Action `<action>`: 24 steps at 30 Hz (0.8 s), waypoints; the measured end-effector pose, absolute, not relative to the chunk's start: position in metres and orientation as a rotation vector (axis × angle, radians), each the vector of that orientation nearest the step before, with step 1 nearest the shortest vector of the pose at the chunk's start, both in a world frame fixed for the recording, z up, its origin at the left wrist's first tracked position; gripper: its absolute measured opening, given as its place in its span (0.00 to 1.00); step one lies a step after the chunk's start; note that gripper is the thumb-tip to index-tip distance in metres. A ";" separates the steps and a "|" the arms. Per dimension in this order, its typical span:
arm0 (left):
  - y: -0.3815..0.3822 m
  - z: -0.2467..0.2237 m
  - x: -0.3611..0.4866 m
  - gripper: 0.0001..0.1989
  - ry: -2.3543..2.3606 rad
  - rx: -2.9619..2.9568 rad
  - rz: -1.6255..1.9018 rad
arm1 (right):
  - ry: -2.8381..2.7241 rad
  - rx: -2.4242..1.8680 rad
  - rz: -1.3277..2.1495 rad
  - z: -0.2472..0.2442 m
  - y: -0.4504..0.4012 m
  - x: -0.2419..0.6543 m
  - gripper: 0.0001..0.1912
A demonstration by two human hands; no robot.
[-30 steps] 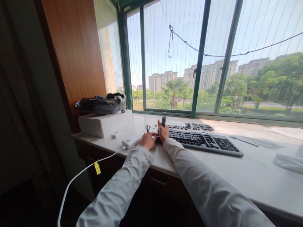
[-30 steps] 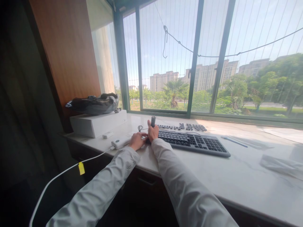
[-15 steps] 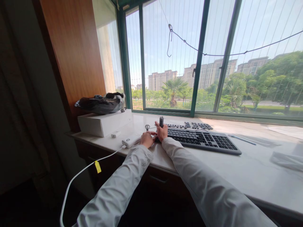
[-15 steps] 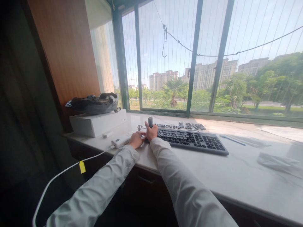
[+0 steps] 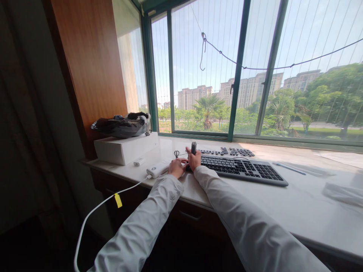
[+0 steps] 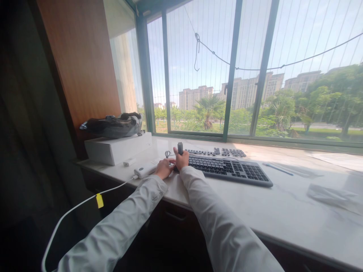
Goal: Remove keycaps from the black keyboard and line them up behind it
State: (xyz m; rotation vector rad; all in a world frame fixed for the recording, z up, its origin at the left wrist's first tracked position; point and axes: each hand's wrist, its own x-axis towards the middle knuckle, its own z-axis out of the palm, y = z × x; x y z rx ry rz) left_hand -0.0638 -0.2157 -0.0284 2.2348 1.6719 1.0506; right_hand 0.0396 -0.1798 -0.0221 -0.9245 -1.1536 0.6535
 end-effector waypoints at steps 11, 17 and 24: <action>-0.223 -0.024 -0.061 0.11 1.670 2.268 1.036 | -1.075 -0.739 0.706 -0.020 -0.185 0.040 0.24; -0.223 -0.022 -0.061 0.07 1.649 2.275 1.092 | -0.961 -0.630 0.794 -0.006 -0.186 0.055 0.24; -0.215 -0.025 -0.061 0.08 1.705 2.223 1.238 | -0.834 -0.653 0.748 0.007 -0.180 0.081 0.22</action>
